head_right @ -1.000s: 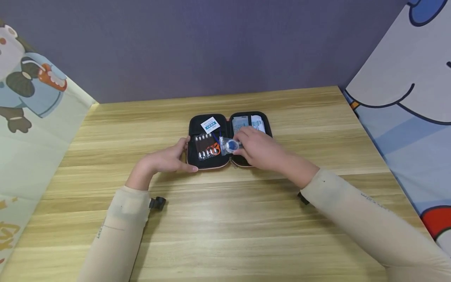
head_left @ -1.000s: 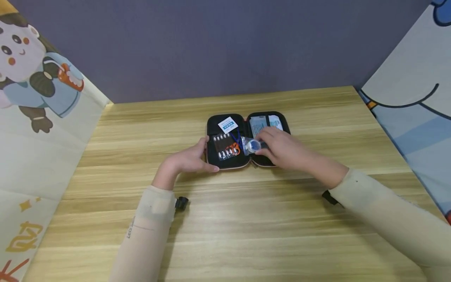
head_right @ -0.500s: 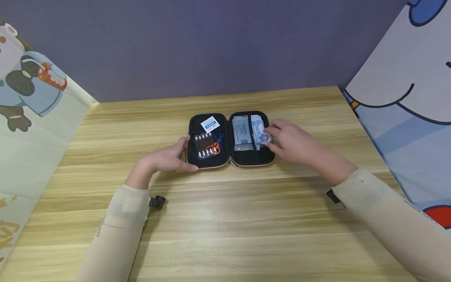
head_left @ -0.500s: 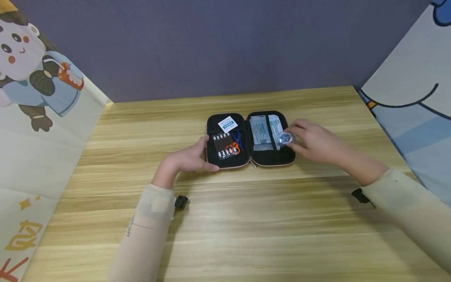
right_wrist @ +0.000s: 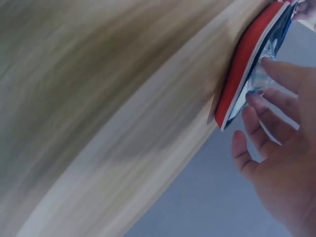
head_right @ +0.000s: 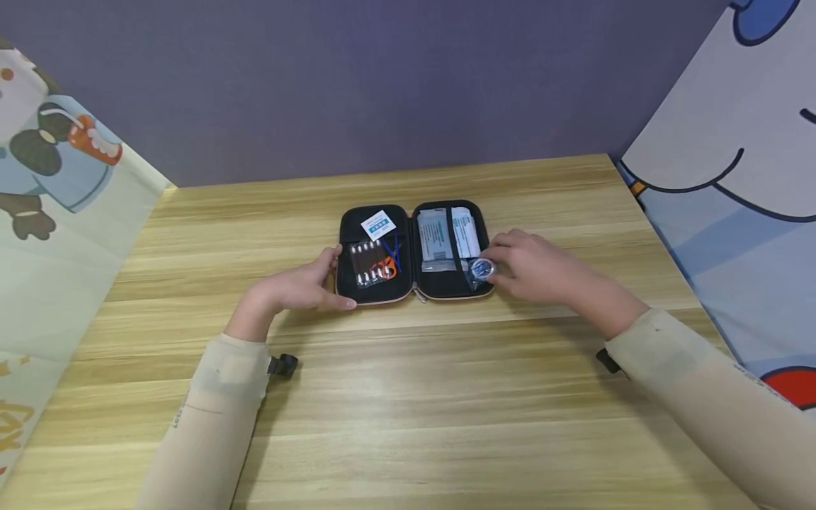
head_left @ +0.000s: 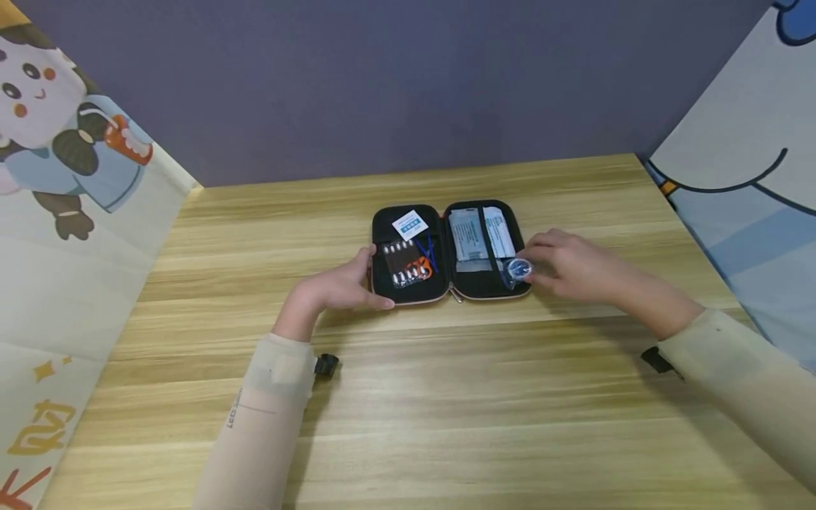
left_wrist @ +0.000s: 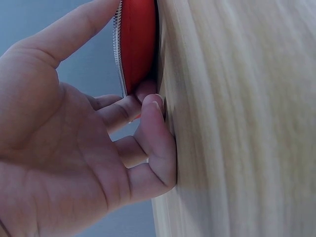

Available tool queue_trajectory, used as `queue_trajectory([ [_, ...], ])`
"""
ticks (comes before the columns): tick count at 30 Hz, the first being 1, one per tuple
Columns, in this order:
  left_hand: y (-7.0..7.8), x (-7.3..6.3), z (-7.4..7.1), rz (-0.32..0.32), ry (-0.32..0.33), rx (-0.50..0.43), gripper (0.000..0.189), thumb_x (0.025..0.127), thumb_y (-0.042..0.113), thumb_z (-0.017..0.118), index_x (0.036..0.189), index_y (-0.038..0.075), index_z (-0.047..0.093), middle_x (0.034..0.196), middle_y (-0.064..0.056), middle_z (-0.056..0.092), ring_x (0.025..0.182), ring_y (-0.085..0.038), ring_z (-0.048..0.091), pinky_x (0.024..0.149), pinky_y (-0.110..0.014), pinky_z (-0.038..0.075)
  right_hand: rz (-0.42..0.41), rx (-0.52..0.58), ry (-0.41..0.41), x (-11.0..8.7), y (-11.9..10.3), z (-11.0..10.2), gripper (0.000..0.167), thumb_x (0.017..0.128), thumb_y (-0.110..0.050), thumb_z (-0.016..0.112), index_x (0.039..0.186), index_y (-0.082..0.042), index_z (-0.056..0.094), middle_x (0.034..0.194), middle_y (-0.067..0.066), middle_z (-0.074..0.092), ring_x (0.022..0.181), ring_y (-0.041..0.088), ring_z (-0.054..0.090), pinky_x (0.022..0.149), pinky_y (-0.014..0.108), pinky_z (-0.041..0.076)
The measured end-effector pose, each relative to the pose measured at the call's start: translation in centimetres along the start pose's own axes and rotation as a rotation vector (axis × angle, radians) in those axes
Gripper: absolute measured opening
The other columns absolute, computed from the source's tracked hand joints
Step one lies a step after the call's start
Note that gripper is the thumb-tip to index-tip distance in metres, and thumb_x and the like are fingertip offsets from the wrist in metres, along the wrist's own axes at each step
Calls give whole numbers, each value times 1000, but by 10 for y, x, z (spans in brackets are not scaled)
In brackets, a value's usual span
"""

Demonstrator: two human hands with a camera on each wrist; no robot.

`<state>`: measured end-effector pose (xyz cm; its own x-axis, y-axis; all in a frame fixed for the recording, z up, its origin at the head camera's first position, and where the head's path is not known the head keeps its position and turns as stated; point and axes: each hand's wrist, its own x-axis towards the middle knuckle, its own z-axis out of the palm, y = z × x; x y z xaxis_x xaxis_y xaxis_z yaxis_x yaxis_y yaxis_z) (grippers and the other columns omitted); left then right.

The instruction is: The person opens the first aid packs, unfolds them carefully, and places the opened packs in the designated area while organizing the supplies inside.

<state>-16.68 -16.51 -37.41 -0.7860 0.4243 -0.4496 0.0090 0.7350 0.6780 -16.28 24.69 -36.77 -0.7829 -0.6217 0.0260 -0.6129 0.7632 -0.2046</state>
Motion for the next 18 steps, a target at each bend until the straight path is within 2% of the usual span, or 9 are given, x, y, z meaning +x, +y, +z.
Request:
queue_trajectory([
  [6, 1, 0, 0, -1, -5, -3, 127, 87, 39, 87, 171, 9, -4, 177, -22, 18, 165, -40, 17, 136, -56, 16, -2, 16, 14, 10, -5, 9, 42, 89, -19, 86, 125, 1, 75, 124, 19, 76, 118, 39, 69, 108, 60, 54],
  [12, 2, 0, 0, -11, 0, 6, 128, 87, 41, 87, 171, 11, -4, 178, -21, 16, 166, -39, 17, 136, -55, 17, 41, 54, 28, 18, -10, 16, 36, 89, -25, 88, 116, -3, 78, 114, 14, 79, 110, 34, 71, 98, 55, 59],
  [15, 1, 0, 0, -11, 2, 10, 128, 87, 41, 87, 171, 10, -5, 178, -21, 15, 166, -39, 16, 136, -55, 17, 41, 63, 28, 20, -13, 18, 35, 89, -23, 87, 117, -4, 78, 114, 13, 78, 109, 34, 71, 97, 55, 59],
  [18, 1, 0, 0, -11, 0, 9, 128, 87, 41, 87, 171, 10, -5, 178, -21, 16, 166, -39, 16, 136, -55, 17, 49, 72, 23, 21, -14, 20, 35, 89, -22, 87, 119, -6, 78, 111, 11, 75, 102, 30, 70, 90, 52, 59],
])
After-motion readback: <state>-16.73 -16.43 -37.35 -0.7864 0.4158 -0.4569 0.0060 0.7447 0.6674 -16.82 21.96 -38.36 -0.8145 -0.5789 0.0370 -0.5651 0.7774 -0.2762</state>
